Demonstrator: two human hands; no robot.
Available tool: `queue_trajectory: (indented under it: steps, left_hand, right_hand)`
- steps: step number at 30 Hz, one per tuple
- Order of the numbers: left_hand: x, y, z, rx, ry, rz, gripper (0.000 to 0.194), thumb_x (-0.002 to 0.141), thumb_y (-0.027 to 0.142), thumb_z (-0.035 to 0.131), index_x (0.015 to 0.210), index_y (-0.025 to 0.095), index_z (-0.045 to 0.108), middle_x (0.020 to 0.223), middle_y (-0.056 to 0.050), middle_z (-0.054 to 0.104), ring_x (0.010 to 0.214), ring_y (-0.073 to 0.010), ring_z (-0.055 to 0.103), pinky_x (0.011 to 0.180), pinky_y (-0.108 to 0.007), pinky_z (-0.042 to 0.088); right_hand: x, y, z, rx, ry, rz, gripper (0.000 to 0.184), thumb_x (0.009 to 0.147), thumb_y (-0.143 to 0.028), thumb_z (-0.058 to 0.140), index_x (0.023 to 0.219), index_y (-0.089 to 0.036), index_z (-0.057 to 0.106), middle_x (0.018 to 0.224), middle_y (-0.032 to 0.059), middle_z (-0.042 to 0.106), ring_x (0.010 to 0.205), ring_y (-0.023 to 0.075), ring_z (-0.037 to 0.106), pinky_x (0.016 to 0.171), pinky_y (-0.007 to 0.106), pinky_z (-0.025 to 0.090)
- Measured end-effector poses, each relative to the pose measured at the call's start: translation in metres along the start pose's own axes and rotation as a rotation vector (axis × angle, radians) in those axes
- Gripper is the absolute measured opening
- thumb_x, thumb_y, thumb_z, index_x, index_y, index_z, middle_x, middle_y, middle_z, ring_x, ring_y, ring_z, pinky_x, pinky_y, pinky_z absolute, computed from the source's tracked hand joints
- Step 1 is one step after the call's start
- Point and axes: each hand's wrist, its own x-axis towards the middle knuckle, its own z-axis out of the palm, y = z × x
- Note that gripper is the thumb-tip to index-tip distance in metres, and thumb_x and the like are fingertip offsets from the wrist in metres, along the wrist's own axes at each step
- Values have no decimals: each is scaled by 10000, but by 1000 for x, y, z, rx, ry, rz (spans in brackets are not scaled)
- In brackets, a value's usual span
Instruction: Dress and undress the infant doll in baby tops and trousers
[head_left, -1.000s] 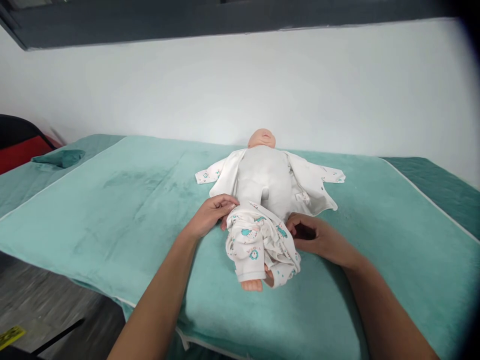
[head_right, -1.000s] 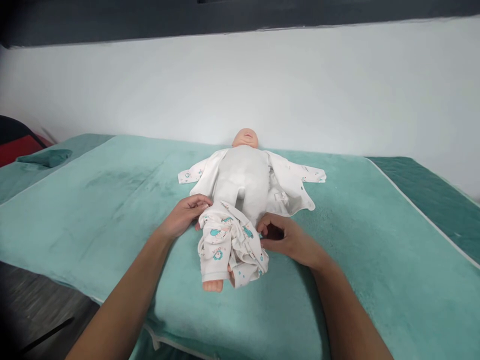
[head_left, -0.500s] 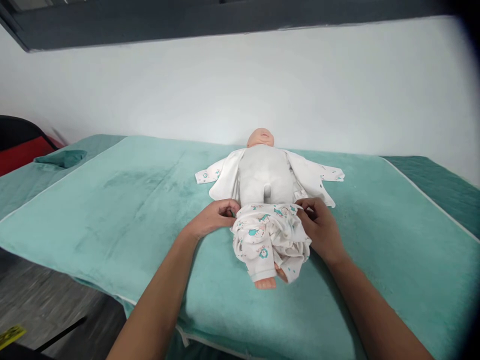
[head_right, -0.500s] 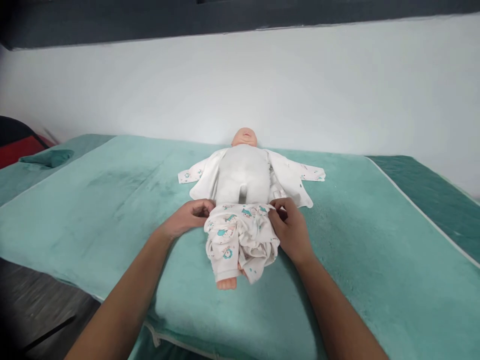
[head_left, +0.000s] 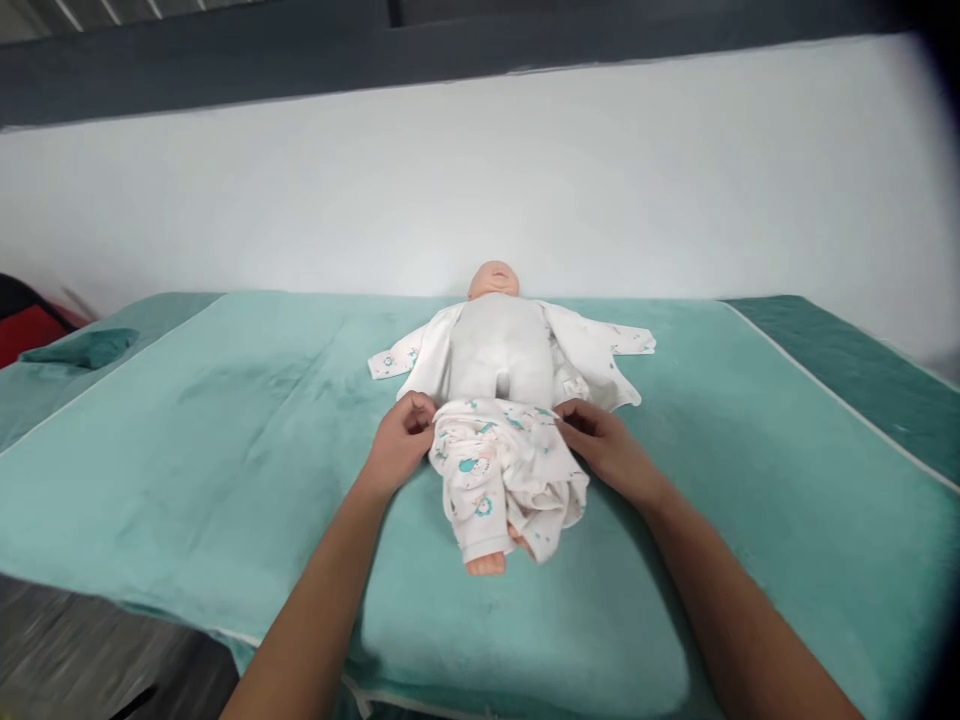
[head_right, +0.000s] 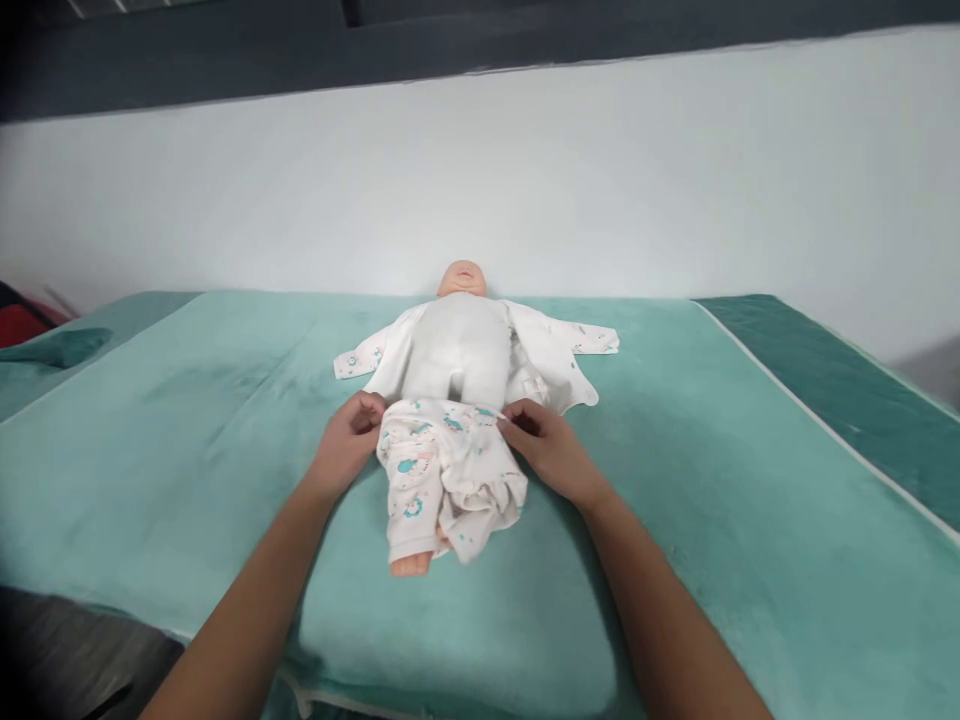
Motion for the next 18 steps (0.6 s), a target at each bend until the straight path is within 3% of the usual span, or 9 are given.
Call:
queue_trajectory:
  steps: [2,4,8,12,18]
  left_hand:
    - [0,-1,2,6,54,-7,189,762,232,692,828,202,518,679,67,514,607,-72,440,562,-183,336]
    - [0,0,2,18,33,-44,182,790,270,684,898,208,551,726,56,554,620,-79,461,568,-188,354]
    - [0,6,-2,-39,-88,-121,196,820,342,686,934,192,630,843,13,618,723,-102,523,638,-201,407]
    - [-1,8,-7,-247,-123,-241,236,840,410,673,862,178,641,744,18,560,667,-94,492,601,-196,395]
    - [-1,5,-16,-202,-329,-261,246,731,233,761,948,171,664,875,-29,642,799,-147,583,725,-251,488]
  right_hand:
    - [-1,-2,-4,68,-140,-5,240,882,-434,647,940,-209,586,858,-4,585,770,146,503,673,276,385]
    - [-2,-3,-8,124,-221,-8,221,862,-377,676,972,-217,570,888,-8,587,807,151,523,708,279,401]
    - [-4,-2,-11,148,-292,-5,205,822,-304,715,928,-217,561,880,-16,569,846,158,535,747,282,413]
    - [-7,-8,-14,139,-358,30,196,818,-319,732,857,-198,582,828,-22,546,775,135,496,692,264,385]
    - [-9,-18,-13,121,-393,53,264,809,-402,742,800,-194,580,796,-14,549,766,142,499,676,262,394]
